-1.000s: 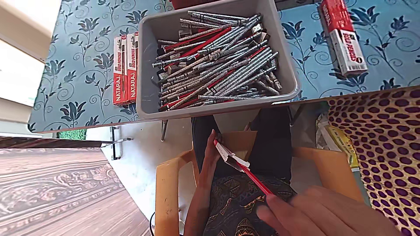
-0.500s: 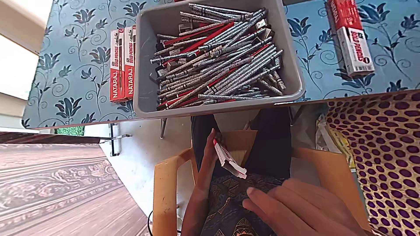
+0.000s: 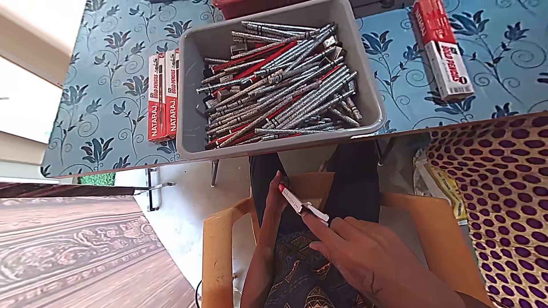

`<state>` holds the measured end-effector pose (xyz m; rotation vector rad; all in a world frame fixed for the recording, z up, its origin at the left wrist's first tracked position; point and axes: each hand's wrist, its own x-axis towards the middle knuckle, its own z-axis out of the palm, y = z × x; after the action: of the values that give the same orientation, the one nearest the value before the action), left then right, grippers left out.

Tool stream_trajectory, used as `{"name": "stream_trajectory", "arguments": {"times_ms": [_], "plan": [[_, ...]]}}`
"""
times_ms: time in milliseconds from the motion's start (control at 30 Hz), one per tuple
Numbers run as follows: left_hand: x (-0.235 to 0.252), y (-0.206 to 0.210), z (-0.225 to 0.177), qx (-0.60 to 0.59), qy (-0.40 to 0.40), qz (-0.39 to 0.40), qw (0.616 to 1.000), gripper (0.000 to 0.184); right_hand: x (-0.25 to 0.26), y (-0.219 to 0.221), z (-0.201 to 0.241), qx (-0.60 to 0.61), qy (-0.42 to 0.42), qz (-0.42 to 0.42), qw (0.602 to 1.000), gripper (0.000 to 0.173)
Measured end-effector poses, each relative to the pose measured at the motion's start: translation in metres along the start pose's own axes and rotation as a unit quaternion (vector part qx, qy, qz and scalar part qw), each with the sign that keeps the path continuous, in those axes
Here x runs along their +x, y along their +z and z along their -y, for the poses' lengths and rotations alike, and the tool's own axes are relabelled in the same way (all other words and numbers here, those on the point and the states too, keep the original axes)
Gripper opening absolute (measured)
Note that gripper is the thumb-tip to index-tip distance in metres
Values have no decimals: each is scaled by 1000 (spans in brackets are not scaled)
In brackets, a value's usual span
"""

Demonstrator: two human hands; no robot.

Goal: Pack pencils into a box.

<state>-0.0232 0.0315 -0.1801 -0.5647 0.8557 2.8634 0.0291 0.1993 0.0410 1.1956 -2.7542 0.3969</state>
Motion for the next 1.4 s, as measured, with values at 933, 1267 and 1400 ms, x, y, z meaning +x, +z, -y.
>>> {"name": "stream_trajectory", "arguments": {"times_ms": [933, 1267, 1400], "plan": [[5, 27, -17, 84, -121, -36, 988, 39, 3, -10, -23, 25, 85, 77, 993, 45], [-15, 49, -33, 69, -173, -21, 982, 38, -25, -17, -41, 166, 95, -87, 978, 35], [-21, 51, -31, 52, -185, -53, 980, 31, -22, -7, -37, 228, 66, -123, 964, 41]]}}
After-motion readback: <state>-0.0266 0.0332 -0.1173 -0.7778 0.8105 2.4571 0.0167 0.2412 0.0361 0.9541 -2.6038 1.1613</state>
